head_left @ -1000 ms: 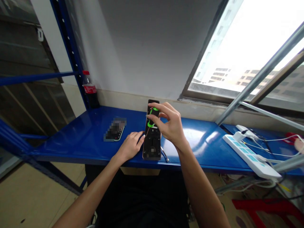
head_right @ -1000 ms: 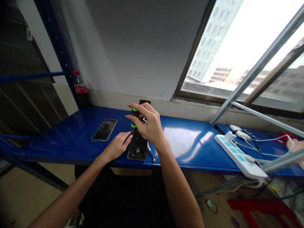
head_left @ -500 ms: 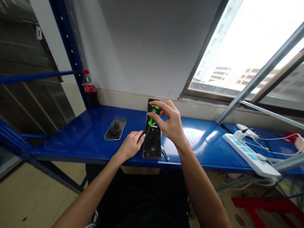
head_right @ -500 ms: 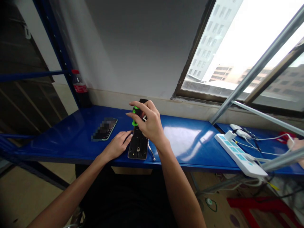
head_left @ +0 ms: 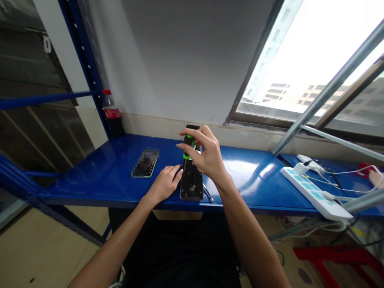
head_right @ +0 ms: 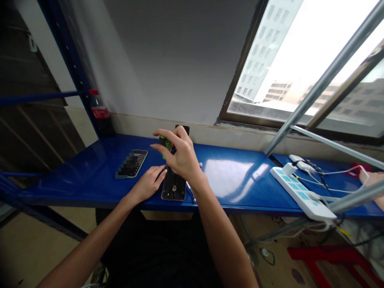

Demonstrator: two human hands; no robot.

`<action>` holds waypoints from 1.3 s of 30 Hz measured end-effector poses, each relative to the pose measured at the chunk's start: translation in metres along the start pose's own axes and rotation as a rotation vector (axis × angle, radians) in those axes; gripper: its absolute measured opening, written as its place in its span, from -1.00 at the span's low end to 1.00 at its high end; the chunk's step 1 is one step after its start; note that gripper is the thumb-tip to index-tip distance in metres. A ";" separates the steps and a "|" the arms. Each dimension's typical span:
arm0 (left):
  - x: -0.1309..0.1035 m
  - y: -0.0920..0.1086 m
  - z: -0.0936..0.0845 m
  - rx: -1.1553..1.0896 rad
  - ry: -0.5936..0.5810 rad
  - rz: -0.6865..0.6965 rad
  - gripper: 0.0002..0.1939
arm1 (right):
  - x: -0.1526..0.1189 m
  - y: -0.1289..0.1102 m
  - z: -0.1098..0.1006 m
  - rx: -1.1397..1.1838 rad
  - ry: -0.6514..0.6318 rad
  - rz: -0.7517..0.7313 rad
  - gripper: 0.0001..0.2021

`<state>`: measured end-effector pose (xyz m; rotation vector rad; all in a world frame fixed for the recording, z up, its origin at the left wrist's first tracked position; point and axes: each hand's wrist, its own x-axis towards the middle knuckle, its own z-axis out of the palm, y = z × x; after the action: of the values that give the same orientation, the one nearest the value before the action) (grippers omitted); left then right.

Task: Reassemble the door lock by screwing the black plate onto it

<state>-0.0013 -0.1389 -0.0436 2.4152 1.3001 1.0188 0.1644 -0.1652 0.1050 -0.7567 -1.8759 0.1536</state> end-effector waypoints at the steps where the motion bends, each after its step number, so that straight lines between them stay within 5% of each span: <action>1: 0.000 0.000 0.000 0.002 0.000 0.000 -0.53 | 0.001 0.000 -0.001 -0.002 -0.011 0.009 -0.74; 6: 0.000 0.000 0.000 0.006 -0.001 -0.005 -0.52 | 0.004 0.000 -0.008 0.279 -0.221 0.093 -0.68; 20: 0.001 0.001 -0.003 0.017 -0.026 -0.032 -0.56 | -0.006 -0.004 -0.006 0.136 -0.076 0.028 -0.74; 23: 0.001 0.003 -0.008 -0.011 -0.040 -0.061 -0.50 | -0.012 0.009 -0.014 0.075 0.120 0.075 -0.73; 26: 0.005 0.009 -0.013 -0.112 -0.025 -0.042 -0.46 | -0.022 0.039 -0.033 0.109 0.465 0.208 -0.69; 29: 0.015 0.018 -0.013 -0.145 0.005 -0.026 -0.50 | -0.032 0.080 -0.056 0.237 0.829 0.412 -0.62; 31: 0.024 0.026 -0.010 -0.128 0.012 -0.038 -0.52 | -0.040 0.105 -0.070 0.332 0.926 0.570 -0.54; 35: 0.043 0.040 0.000 -0.046 0.001 -0.023 -0.41 | -0.055 0.141 -0.084 0.393 0.734 0.720 -0.44; 39: 0.057 0.051 0.010 -0.015 -0.011 -0.047 -0.24 | -0.071 0.161 -0.085 0.321 0.487 0.808 -0.56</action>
<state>0.0596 -0.1215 0.0008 2.3644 1.3348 0.9982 0.3245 -0.0973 0.0155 -1.1625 -0.9769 0.6938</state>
